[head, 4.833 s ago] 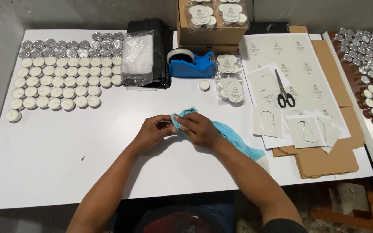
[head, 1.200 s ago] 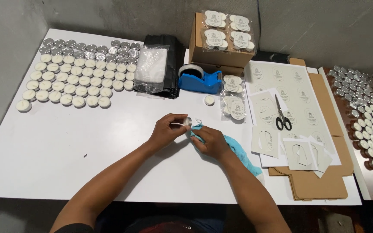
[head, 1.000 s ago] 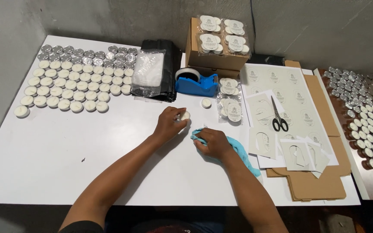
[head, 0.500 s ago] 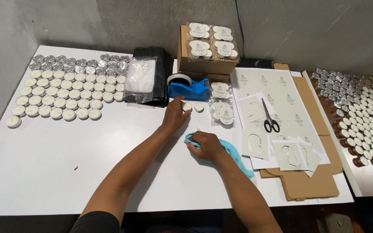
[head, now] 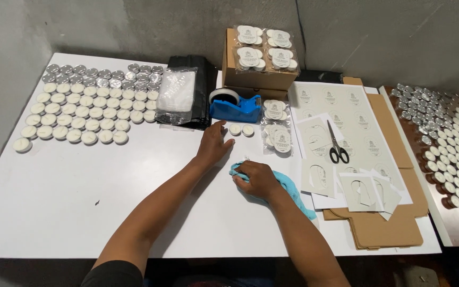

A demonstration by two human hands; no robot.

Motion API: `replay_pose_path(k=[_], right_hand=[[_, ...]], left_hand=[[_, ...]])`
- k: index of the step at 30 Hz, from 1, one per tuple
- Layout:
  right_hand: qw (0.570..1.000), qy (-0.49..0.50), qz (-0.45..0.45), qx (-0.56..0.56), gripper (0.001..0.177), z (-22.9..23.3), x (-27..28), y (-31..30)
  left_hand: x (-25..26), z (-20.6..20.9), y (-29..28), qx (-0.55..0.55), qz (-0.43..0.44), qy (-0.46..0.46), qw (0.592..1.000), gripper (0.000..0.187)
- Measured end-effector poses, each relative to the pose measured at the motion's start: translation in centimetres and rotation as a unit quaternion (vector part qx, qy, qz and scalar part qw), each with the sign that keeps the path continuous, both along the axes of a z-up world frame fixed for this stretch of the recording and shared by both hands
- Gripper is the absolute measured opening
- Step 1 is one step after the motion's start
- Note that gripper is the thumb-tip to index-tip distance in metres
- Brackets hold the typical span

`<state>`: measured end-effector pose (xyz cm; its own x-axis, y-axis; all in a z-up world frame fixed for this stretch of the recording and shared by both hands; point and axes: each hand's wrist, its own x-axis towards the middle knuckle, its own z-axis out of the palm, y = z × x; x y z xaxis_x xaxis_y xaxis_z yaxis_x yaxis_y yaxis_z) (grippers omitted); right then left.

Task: Using scissors to precisely cut a circular label from a printed sheet and then preparing a candle for labeling.

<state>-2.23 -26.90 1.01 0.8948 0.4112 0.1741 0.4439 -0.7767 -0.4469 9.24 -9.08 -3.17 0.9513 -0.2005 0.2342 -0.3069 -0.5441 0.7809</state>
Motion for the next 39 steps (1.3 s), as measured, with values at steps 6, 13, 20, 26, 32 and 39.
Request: replay_pose_path(k=[6,13,20,26,32,39], right_hand=[[0.999,0.023,-0.014,-0.027,0.027,0.7,0.0,0.5],[0.999,0.031,-0.019,-0.023,0.027,0.0,-0.1,0.3],[0.999,0.003,-0.024,-0.045,0.026,-0.2,-0.1,0.6],[0.998,-0.007,-0.033,-0.049,0.025,0.4,-0.4,1.1],[0.998,-0.010,-0.043,-0.040,0.022,0.2,-0.5,1.2],[0.999,-0.003,-0.044,-0.023,0.019,0.8,-0.6,1.5]], left_hand=[[-2.7,0.7,6.6,0.051,-0.006,-0.024,0.998,0.052],[-6.1,-0.2,14.5,0.054,0.044,0.003,0.998,0.046],[-7.8,-1.5,22.0,0.058,0.116,-0.009,0.991,0.039],[-8.7,-1.3,29.1,0.081,0.213,-0.050,0.972,0.037],[-9.2,-1.3,37.5,0.107,0.371,-0.006,0.922,0.028],[-9.4,2.4,40.4,0.047,0.473,0.027,0.879,0.046]])
